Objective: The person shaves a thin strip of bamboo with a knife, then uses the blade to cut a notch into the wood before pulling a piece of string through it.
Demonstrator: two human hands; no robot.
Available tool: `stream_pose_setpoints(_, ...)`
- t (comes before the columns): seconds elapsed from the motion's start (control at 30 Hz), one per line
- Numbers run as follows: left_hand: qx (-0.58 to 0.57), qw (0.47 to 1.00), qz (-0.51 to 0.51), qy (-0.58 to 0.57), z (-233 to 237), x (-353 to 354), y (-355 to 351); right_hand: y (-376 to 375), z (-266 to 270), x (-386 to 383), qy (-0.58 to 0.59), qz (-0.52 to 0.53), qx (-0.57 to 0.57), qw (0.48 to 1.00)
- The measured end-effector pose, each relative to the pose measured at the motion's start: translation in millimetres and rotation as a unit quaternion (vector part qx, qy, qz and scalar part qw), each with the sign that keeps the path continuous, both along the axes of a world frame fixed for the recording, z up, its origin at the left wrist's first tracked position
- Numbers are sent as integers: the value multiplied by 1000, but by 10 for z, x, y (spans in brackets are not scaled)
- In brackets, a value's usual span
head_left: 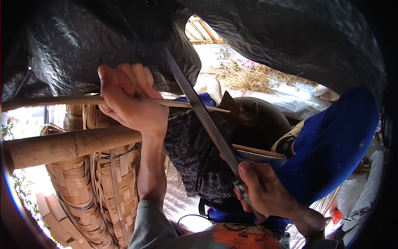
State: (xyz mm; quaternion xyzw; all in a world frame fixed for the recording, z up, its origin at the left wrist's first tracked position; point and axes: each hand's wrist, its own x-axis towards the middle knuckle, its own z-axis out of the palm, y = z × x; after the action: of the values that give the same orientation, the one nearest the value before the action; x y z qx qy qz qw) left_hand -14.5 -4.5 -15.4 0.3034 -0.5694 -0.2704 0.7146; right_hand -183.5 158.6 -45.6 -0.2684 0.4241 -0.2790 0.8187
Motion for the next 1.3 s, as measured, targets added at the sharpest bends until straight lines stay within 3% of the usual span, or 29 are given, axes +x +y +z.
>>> stream_pose_setpoints(0.03, 4, 1000, 0, 1, -7, 5, 13, -16, 44, -38, 1, 0, 4, 1000)
stream_pose_setpoints(0.1, -6, 998, 39, -55, 7, 19, 9, -115, 185, -154, 9, -24, -176, 984)
stream_pose_setpoints(0.23, 23, 998, 38, -34, -13, 110, -20, -62, 166, -83, -4, -91, -155, 984)
stream_pose_setpoints(0.3, -67, 983, 85, -150, -82, 94, -82, -2, -123, 92, 30, 28, -35, 999)
stream_pose_setpoints(0.33, -34, 991, 77, -102, -37, 53, -53, 21, -144, 123, 57, 27, -101, 993)
stream_pose_setpoints(0.43, 31, 999, 4, -14, -192, 22, 40, -91, 101, -87, 19, -43, -108, 993)
stream_pose_setpoints(0.5, 81, 995, 14, -55, -445, -26, 132, -113, 198, -156, 52, -67, -161, 983)
stream_pose_setpoints(0.57, -7, 998, -1, -63, -536, 63, 117, -125, 275, -227, 59, -104, -204, 972)
stream_pose_setpoints(0.63, 54, 998, 12, -21, -305, 29, 184, -107, 293, -265, 40, -102, -177, 978)
stream_pose_setpoints(0.7, 16, 998, 47, -34, -32, 7, 183, -93, 296, -262, 53, -109, -88, 989)
stream_pose_setpoints(0.83, -6, 999, 22, -46, 264, 30, 127, -93, 206, -219, 54, -96, -85, 990)
stream_pose_setpoints(1.07, -5, 995, 60, -75, -7, 42, 11, -34, 108, -226, 18, -52, -88, 995)
stream_pose_setpoints(1.3, 23, 994, 61, -84, 37, 39, 7, 5, 23, -199, 17, -15, -95, 995)
